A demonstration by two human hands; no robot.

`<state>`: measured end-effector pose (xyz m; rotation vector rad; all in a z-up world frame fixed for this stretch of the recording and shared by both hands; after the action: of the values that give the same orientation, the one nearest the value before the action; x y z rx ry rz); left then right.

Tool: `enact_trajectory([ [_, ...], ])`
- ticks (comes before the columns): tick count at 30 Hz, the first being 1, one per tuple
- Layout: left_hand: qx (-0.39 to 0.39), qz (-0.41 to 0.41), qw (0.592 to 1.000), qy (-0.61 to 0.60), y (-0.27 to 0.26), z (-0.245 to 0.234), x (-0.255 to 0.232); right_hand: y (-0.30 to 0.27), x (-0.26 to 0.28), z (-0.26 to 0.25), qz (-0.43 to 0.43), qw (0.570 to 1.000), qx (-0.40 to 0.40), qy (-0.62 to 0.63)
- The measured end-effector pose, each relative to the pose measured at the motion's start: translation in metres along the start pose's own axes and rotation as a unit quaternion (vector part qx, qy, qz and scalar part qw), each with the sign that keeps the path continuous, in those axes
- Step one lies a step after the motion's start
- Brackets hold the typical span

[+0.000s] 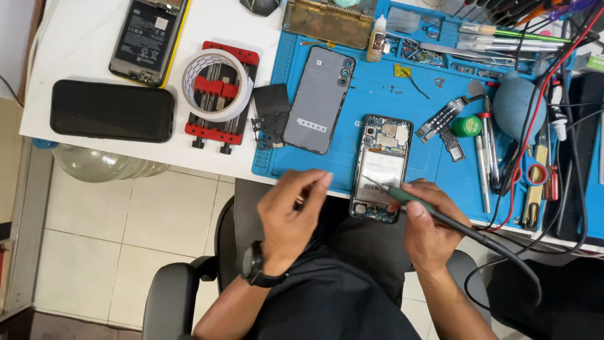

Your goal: The person uses a soldering iron and tweezers to work on the internal components of a disassembled smartphone. They heat and remove small parts from the motherboard, placing them on the blue mat, and later use a small brush to clean the area.

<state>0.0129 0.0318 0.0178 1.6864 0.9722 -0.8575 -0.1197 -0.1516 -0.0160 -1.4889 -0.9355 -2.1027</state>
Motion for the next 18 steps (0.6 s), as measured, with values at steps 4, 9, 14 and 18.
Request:
enact_trajectory([
  [4,0.056,-0.018,0.998,-0.024,-0.016,0.025,0.004,0.006,-0.009,-0.003,-0.028,1.000,0.012,-0.008],
  [9,0.045,-0.033,0.995,-0.084,-0.014,0.033,0.014,0.005,-0.024,-0.007,-0.034,0.999,-0.005,0.019],
  [14,0.058,0.008,0.995,-0.079,-0.006,0.030,0.009,-0.003,-0.006,0.009,0.005,0.998,-0.033,-0.052],
  [18,0.082,0.072,0.994,-0.029,-0.004,0.027,0.005,-0.017,-0.002,0.013,0.041,0.989,-0.102,-0.098],
])
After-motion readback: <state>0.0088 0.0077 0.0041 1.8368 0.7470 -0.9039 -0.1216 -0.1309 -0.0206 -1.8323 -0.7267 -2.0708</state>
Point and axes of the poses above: each hand's wrist, its own y-axis towards the middle knuckle, its own z-axis out of the palm, x = y × z, the point moved 2 cm from there along y, towards the middle knuckle, and after that the axes turned 6 degrees about y, right-handed, at the moved point
